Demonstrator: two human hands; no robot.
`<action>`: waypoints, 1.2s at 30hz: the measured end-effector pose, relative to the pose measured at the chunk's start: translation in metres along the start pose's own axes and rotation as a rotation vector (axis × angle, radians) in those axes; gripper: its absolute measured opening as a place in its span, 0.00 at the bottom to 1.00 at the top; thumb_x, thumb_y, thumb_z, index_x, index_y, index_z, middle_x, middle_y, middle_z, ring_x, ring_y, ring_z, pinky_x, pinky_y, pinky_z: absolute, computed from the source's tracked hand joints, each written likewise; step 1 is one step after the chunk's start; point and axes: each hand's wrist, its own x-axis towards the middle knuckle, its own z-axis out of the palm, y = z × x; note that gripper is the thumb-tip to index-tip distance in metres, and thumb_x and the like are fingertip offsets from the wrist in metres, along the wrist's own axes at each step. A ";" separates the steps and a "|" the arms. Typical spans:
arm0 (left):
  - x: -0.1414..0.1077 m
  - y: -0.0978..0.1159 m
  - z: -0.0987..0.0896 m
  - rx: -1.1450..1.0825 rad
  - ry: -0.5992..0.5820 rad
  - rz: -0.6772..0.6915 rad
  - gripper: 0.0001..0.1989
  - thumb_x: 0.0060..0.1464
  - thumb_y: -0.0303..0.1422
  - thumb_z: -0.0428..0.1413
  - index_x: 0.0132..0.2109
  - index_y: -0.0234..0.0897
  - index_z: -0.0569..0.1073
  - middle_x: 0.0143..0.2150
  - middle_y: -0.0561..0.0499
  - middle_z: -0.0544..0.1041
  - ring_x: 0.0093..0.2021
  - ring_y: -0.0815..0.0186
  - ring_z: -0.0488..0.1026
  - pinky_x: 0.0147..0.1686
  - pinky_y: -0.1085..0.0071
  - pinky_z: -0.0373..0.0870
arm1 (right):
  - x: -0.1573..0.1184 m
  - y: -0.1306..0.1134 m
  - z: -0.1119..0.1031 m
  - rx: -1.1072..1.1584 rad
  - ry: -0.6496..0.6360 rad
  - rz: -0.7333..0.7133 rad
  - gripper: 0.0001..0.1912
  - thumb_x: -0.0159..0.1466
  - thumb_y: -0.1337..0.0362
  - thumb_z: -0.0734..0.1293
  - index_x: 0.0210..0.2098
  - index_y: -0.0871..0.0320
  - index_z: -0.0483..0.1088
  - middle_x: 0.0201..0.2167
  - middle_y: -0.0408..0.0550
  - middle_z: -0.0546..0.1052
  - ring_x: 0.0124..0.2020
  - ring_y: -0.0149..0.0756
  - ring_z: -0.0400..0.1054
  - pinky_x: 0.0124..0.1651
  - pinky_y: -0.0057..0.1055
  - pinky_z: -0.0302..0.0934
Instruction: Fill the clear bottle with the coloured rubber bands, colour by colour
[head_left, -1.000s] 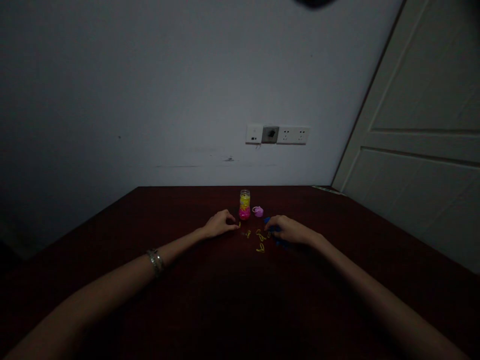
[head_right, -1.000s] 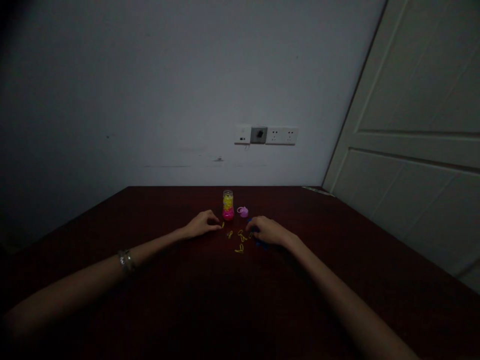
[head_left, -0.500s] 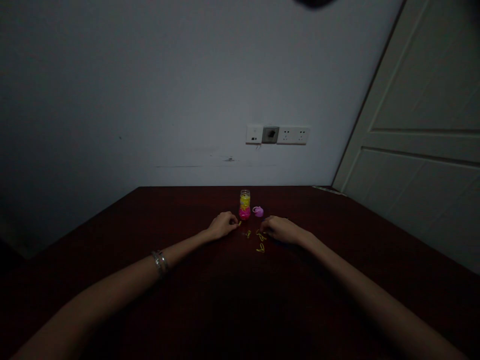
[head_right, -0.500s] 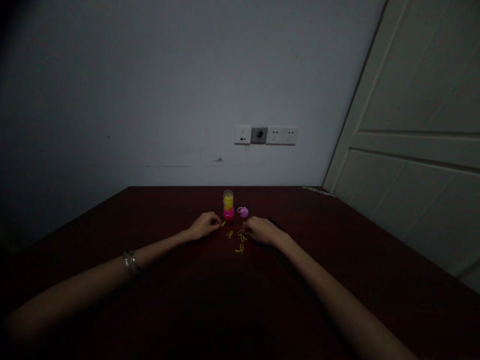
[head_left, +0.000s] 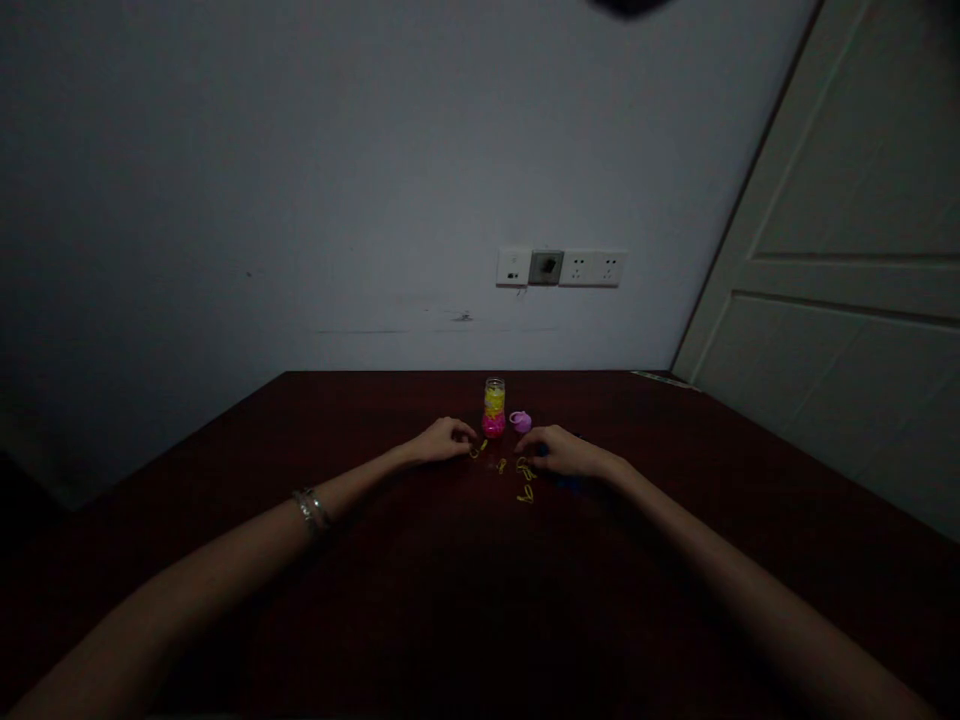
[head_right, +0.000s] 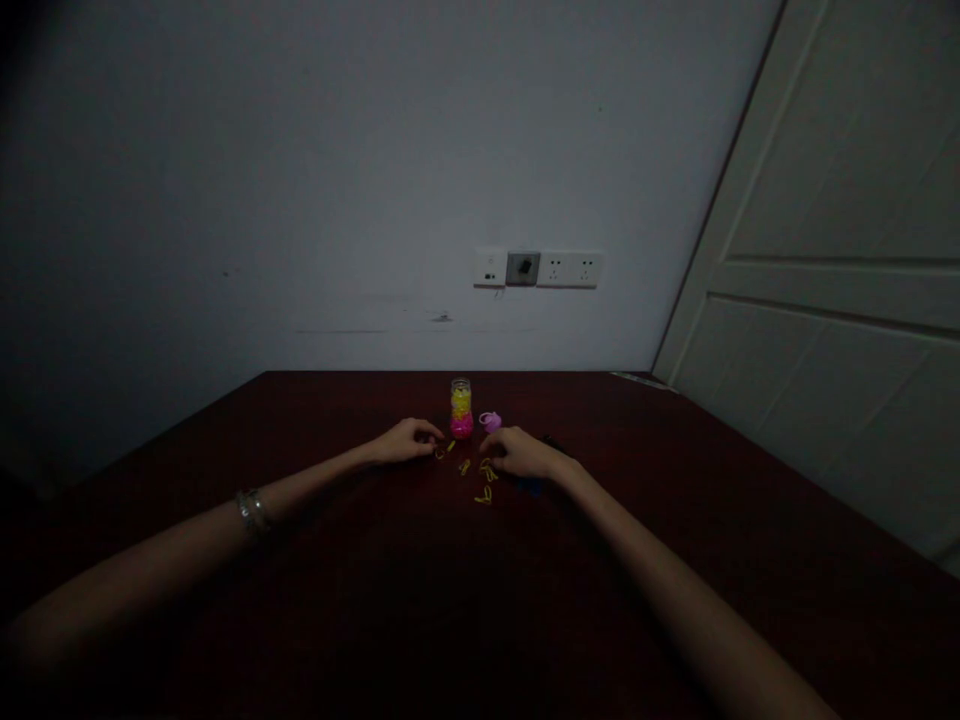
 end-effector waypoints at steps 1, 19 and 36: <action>0.000 0.000 -0.001 -0.012 -0.025 -0.005 0.17 0.41 0.31 0.55 0.41 0.34 0.77 0.31 0.50 0.75 0.30 0.69 0.68 0.29 0.76 0.62 | 0.001 -0.001 0.000 -0.010 -0.018 0.004 0.18 0.53 0.72 0.61 0.42 0.58 0.72 0.40 0.49 0.75 0.40 0.36 0.69 0.44 0.31 0.60; 0.003 -0.002 -0.003 0.112 -0.066 -0.001 0.08 0.41 0.27 0.54 0.30 0.31 0.76 0.26 0.51 0.74 0.26 0.70 0.67 0.26 0.77 0.60 | -0.003 -0.024 0.001 -0.063 -0.246 0.020 0.22 0.47 0.59 0.70 0.40 0.61 0.70 0.32 0.46 0.72 0.30 0.32 0.64 0.29 0.25 0.56; 0.029 0.018 -0.058 0.028 0.360 0.035 0.11 0.45 0.34 0.55 0.30 0.30 0.76 0.28 0.48 0.75 0.29 0.69 0.67 0.30 0.74 0.61 | -0.008 -0.027 0.010 -0.043 -0.239 0.027 0.09 0.49 0.73 0.64 0.30 0.63 0.72 0.24 0.44 0.72 0.24 0.27 0.62 0.24 0.22 0.52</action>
